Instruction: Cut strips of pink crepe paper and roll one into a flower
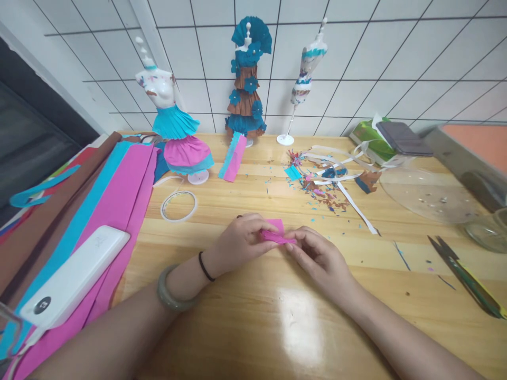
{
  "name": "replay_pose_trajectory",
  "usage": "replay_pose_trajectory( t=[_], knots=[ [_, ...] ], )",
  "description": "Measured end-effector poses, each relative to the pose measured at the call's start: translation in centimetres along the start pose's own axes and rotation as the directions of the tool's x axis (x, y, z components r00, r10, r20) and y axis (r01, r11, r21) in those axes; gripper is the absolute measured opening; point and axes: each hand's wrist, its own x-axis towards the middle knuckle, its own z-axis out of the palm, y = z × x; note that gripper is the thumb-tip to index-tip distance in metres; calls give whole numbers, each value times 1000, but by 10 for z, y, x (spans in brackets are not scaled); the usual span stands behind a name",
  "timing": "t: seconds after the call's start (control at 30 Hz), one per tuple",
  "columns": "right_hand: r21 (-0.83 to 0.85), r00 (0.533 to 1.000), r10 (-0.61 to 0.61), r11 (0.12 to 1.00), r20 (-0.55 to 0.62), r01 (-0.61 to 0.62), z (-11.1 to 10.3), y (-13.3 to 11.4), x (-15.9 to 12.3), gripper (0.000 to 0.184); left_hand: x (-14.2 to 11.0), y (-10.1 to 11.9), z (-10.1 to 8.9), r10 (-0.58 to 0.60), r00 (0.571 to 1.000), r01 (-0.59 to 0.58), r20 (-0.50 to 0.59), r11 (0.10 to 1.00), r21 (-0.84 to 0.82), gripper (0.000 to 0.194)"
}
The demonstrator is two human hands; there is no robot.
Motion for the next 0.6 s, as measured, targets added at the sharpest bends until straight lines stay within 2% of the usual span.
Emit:
replay_pose_trajectory(
  t=[0.07, 0.17, 0.4, 0.5, 0.6],
  knots=[
    [-21, 999, -29, 999, 16, 30, 0, -1, 0, 15, -1, 0, 1, 37, 999, -38, 9, 997, 62, 17],
    [-31, 998, -49, 998, 32, 50, 1, -2, -1, 14, -2, 0, 2, 51, 998, -54, 39, 995, 87, 9],
    [15, 999, -3, 1000, 40, 2, 0, -4, 0, 11, -1, 3, 1, 11, 997, -16, 71, 998, 62, 8],
    [82, 1000, 1, 997, 2, -1, 0, -4, 0, 12, -1, 4, 0, -26, 998, 27, 54, 999, -17, 9],
    [227, 997, 66, 972, -30, -58, -1, -4, 1, 13, -2, 4, 0, -134, 990, 141, 50, 968, -209, 12]
  ],
)
